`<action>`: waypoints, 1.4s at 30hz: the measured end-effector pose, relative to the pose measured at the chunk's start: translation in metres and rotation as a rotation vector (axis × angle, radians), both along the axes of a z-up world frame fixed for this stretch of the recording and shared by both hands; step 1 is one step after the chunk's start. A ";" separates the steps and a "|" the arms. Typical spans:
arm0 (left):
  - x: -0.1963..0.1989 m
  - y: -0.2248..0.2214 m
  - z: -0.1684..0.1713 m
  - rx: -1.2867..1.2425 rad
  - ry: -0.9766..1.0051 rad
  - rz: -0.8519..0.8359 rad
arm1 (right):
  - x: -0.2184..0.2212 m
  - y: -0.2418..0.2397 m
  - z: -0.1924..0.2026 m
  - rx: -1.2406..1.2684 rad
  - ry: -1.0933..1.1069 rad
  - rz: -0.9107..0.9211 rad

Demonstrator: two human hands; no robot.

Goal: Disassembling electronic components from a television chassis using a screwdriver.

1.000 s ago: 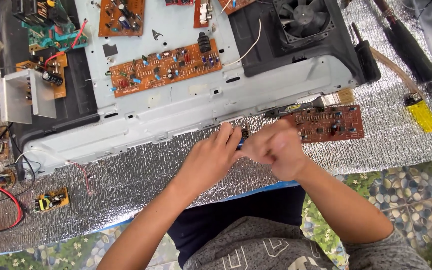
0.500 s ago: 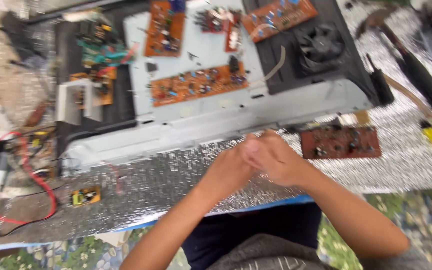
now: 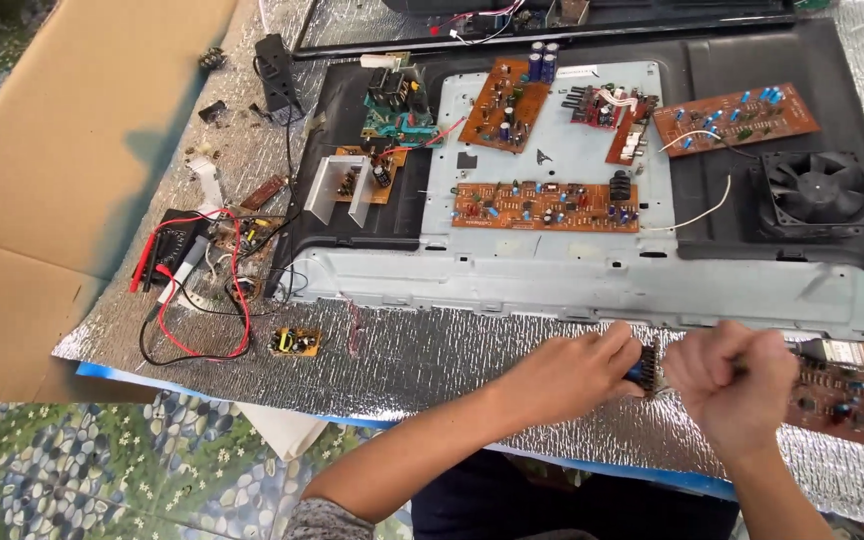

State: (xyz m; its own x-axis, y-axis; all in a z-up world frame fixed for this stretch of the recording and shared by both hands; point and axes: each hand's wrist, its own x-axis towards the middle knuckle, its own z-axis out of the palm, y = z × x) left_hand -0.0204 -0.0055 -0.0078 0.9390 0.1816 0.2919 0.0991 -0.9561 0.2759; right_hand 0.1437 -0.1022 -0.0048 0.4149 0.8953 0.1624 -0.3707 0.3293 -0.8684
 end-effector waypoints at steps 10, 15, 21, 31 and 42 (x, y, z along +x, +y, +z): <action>-0.003 0.001 -0.001 -0.205 0.119 -0.026 | -0.002 0.035 -0.012 -0.010 -0.068 0.261; 0.004 0.005 -0.028 -0.265 0.102 -0.072 | 0.003 0.040 -0.012 -0.329 -0.845 -0.005; 0.011 -0.006 0.012 -0.191 0.365 0.029 | -0.016 0.021 0.036 -0.356 -0.580 0.077; 0.002 -0.008 -0.007 -0.098 0.241 0.065 | -0.008 -0.008 0.028 0.129 -0.106 -0.220; -0.001 -0.006 0.010 -0.379 0.229 0.096 | -0.011 -0.001 -0.001 0.055 -0.128 -0.353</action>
State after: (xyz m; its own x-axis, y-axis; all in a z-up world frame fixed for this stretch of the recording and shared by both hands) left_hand -0.0210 -0.0120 0.0024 0.9453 0.3251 -0.0252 0.2817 -0.7752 0.5655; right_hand 0.1327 -0.1030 -0.0062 0.6693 0.6896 0.2767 -0.1157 0.4645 -0.8780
